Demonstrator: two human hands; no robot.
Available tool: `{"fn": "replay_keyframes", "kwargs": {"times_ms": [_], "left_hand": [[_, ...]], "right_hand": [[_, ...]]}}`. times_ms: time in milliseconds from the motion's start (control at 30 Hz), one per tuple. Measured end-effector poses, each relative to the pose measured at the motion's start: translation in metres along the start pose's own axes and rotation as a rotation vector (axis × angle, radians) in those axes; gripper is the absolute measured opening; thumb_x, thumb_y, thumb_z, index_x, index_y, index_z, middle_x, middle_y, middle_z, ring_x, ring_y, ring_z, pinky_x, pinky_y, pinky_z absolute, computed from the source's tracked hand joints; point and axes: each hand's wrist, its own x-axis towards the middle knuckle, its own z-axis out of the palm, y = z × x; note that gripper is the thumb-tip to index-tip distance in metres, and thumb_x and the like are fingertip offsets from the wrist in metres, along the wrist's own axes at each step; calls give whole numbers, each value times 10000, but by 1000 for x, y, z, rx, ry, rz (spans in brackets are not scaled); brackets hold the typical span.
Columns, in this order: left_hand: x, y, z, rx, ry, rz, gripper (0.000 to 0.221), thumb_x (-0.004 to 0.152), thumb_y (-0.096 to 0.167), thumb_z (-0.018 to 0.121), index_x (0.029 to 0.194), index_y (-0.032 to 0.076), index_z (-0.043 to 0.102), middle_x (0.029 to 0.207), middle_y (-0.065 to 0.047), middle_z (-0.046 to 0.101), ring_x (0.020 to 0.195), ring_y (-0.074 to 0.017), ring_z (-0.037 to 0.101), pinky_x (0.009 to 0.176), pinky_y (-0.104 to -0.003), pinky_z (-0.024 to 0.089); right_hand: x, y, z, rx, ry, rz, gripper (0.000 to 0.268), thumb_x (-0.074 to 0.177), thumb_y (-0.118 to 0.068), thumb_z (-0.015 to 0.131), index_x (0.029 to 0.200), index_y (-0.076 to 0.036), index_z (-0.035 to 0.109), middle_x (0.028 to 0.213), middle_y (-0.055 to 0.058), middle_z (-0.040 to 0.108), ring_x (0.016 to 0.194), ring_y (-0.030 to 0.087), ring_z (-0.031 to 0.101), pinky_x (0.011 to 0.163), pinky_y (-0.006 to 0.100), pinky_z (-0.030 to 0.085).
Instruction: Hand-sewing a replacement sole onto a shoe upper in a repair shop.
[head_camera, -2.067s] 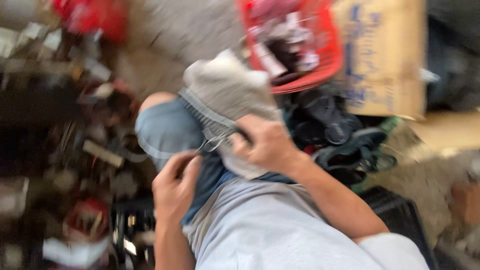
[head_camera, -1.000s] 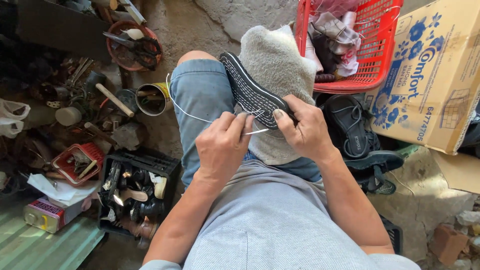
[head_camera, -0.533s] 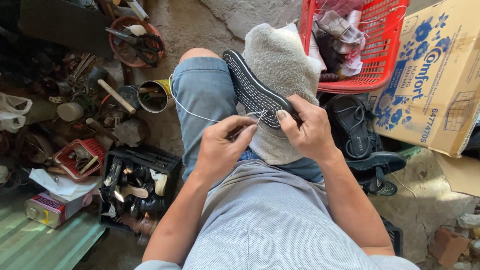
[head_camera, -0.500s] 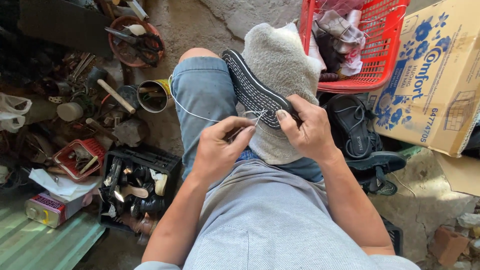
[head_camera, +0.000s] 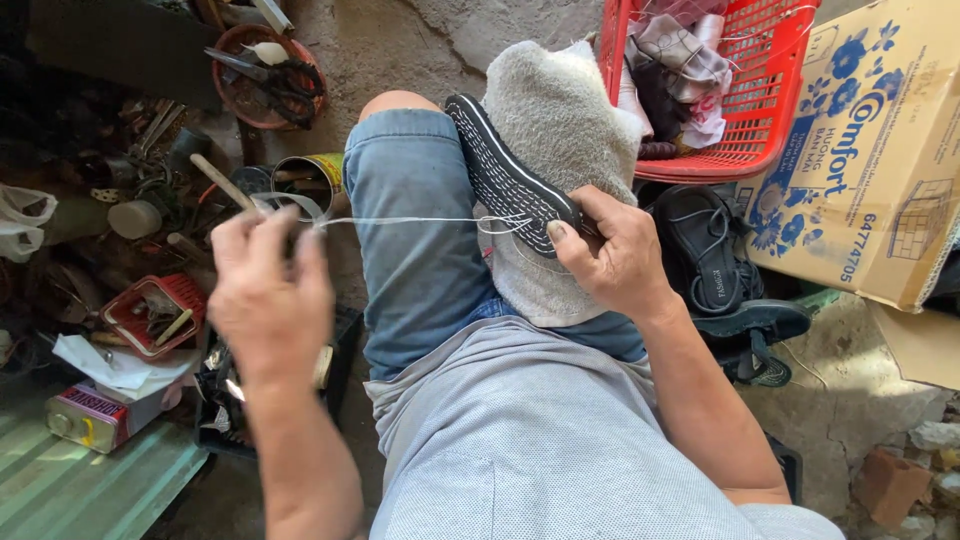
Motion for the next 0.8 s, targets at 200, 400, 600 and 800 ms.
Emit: {"fn": "replay_keyframes", "kwargs": {"times_ms": [200, 400, 600, 800], "left_hand": [[-4, 93, 39, -591, -174, 218, 531, 939, 142, 748, 1427, 33, 571, 1254, -220, 646, 1224, -434, 622, 934, -512, 549], [-31, 112, 66, -696, -325, 166, 132, 1028, 280, 612, 1092, 229, 716, 809, 34, 739, 793, -211, 763, 674, -296, 586], [-32, 119, 60, -844, -240, 111, 115, 1006, 177, 653, 1073, 175, 746, 851, -29, 782, 803, -253, 777, 664, -311, 612], [-36, 122, 64, -813, -148, 156, 153, 997, 110, 662, 1115, 120, 759, 927, -68, 801, 845, -252, 787, 698, -317, 624]], "right_hand": [[-1, 1, -3, -6, -55, 40, 239, 945, -367, 657, 893, -138, 700, 548, 76, 505, 517, 156, 492, 506, 299, 429], [-5, -1, -2, 14, -77, 11, 217, 928, -315, 724, 901, -100, 706, 620, 135, 525, 535, 188, 498, 531, 330, 454], [-1, 13, -16, 372, 275, 345, 107, 989, -148, 678, 885, -130, 661, 559, -36, 462, 441, 50, 453, 396, 196, 366], [-5, 23, -34, 1068, 228, 274, 220, 1101, -298, 530, 1010, -166, 680, 1273, 104, 724, 1169, 279, 738, 780, 361, 692]]}}
